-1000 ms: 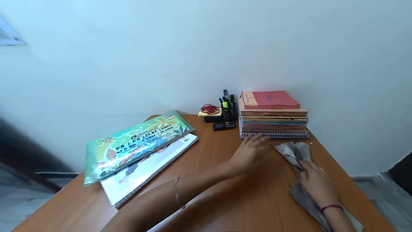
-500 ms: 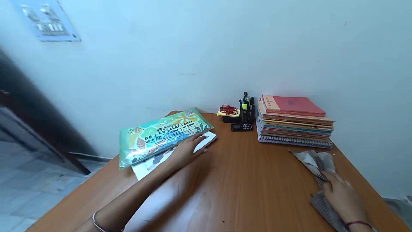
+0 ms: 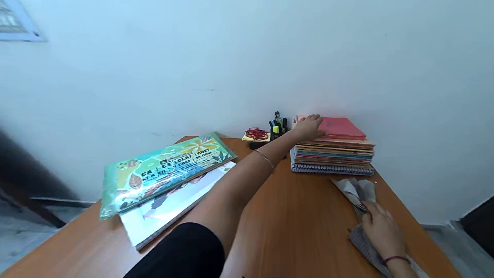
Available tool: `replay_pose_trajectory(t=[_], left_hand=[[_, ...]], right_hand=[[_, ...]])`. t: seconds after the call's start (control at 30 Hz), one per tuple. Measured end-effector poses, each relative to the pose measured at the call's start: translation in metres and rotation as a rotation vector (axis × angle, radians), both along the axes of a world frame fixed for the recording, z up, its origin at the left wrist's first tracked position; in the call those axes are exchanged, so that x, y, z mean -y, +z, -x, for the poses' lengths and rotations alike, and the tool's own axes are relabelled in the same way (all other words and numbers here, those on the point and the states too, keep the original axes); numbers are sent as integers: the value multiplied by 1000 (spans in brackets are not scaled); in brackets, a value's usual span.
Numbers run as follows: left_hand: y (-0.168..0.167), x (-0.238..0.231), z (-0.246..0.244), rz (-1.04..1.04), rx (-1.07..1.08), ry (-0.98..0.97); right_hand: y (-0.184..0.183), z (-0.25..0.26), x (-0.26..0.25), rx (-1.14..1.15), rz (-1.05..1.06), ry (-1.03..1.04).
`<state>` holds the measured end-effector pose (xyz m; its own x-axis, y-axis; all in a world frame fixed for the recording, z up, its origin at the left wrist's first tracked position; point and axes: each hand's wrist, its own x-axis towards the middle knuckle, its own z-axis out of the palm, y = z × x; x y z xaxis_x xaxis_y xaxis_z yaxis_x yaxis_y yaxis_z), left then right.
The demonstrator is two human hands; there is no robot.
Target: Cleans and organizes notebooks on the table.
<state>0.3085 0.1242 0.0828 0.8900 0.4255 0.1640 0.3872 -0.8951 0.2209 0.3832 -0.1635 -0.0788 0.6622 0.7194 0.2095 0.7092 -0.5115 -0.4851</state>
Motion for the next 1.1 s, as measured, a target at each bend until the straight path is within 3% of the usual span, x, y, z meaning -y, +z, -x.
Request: replay_pose_trajectory(t=[0.13, 0.3, 0.37, 0.5, 0.73, 0.93, 1.1], left_hand=[[-19, -21, -26, 45, -171, 45], [-3, -12, -13, -122, -247, 10], [4, -10, -5, -115, -155, 18], [29, -19, 9, 17, 235, 34], [51, -24, 30, 544, 814, 139], [18, 5, 10, 1076, 1049, 355], [-17, 63, -13, 1474, 1333, 612]], right_hand=[[7, -1, -1, -37, 75, -6], [11, 1, -2, -43, 132, -17], [10, 1, -2, -45, 133, -12], [11, -1, -2, -60, 131, -13], [10, 0, -1, -72, 92, 3], [10, -1, -1, -77, 94, -6], [13, -1, 0, -90, 111, -10]])
